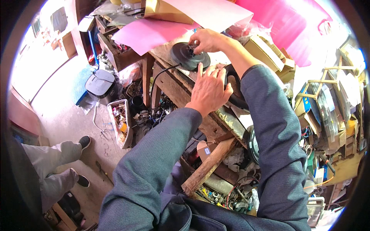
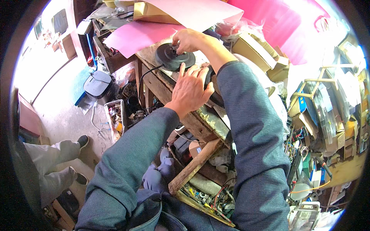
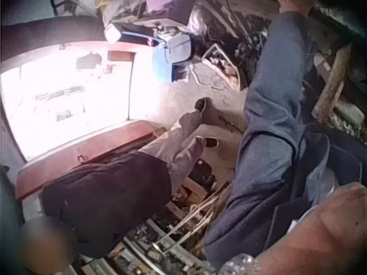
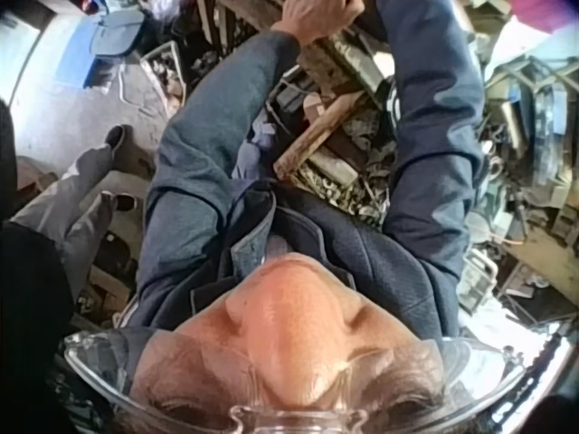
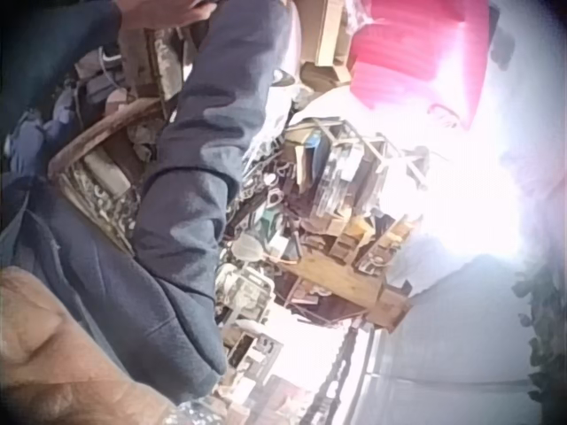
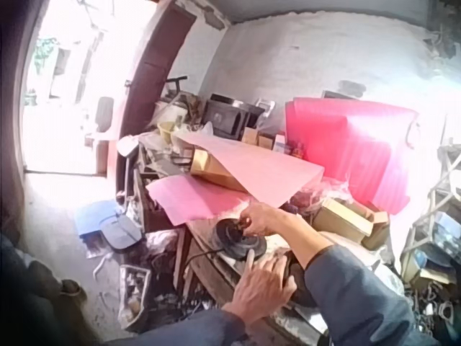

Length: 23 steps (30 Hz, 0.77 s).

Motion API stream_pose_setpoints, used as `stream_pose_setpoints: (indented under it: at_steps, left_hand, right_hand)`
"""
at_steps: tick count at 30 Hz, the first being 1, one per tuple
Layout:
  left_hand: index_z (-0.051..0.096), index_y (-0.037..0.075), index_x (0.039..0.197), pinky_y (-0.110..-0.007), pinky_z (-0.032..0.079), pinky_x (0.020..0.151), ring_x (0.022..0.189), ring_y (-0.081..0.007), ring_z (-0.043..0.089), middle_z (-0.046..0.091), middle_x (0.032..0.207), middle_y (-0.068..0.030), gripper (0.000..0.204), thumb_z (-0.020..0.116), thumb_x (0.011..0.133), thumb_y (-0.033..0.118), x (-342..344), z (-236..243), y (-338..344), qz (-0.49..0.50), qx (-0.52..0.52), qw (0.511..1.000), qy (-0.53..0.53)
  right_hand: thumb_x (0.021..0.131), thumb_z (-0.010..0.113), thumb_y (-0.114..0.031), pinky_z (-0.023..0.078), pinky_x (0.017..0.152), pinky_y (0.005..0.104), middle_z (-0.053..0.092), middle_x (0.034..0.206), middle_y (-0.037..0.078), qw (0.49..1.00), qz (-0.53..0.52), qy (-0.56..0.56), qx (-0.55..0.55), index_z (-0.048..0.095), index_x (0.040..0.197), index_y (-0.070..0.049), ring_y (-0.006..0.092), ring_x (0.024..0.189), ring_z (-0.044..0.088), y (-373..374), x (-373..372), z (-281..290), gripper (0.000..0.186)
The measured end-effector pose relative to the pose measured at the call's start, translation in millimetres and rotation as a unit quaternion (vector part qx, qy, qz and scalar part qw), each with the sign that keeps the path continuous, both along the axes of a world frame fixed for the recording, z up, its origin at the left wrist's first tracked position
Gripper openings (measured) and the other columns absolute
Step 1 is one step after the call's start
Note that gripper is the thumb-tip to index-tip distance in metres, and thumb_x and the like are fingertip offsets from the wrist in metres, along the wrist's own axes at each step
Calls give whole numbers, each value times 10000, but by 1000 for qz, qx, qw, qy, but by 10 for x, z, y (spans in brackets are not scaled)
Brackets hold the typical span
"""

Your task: The person disassembles a small electric kettle by removing the base and unscrewing the bottom cover. They then use a multimeter to test the internal heating element and wiring, checking continuity. The person reassembles the kettle by replacing the bottom cover and base.

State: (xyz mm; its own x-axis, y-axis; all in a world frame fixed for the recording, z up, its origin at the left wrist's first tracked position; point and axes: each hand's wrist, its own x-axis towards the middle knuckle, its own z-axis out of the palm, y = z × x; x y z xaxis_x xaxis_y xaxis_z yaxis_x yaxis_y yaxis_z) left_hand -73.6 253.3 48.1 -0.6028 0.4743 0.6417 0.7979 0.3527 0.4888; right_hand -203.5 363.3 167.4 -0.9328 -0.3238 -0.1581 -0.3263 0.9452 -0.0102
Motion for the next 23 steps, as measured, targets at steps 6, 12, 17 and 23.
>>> stream_pose_setpoints:
  at_steps: [6,12,17,23]
  left_hand:
    - [541,-41,1442,-614,217,1262,1427,-327,494,597,1449,-213,623,563,944,332,20,4,15,2,-12,1000,-3]
    - [544,-24,1440,-622,229,1255,1423,-325,499,598,1448,-210,599,600,941,302,-5,-3,4,0,2,1000,-7]
    - [557,-25,1416,-633,246,1241,1397,-333,521,618,1414,-210,571,632,945,289,8,13,-18,-5,14,1000,5]
    - [528,-38,1471,-626,210,1261,1422,-344,504,587,1476,-228,653,633,941,330,7,28,-10,1,-37,999,-6]
  right_hand:
    - [777,818,-256,580,915,422,769,1075,178,1000,21,17,15,743,1233,-51,317,1014,736,38,-24,-39,505]
    - [810,806,-252,576,932,425,760,1108,188,998,16,64,20,726,1276,-61,319,1023,731,-42,104,57,510]
    - [811,802,-227,571,948,424,747,1138,193,998,11,58,-6,725,1285,-73,318,1048,728,-35,171,217,505]
    - [805,804,-229,554,991,429,720,1241,200,999,-2,48,20,724,1295,-84,311,1089,723,-66,183,37,516]
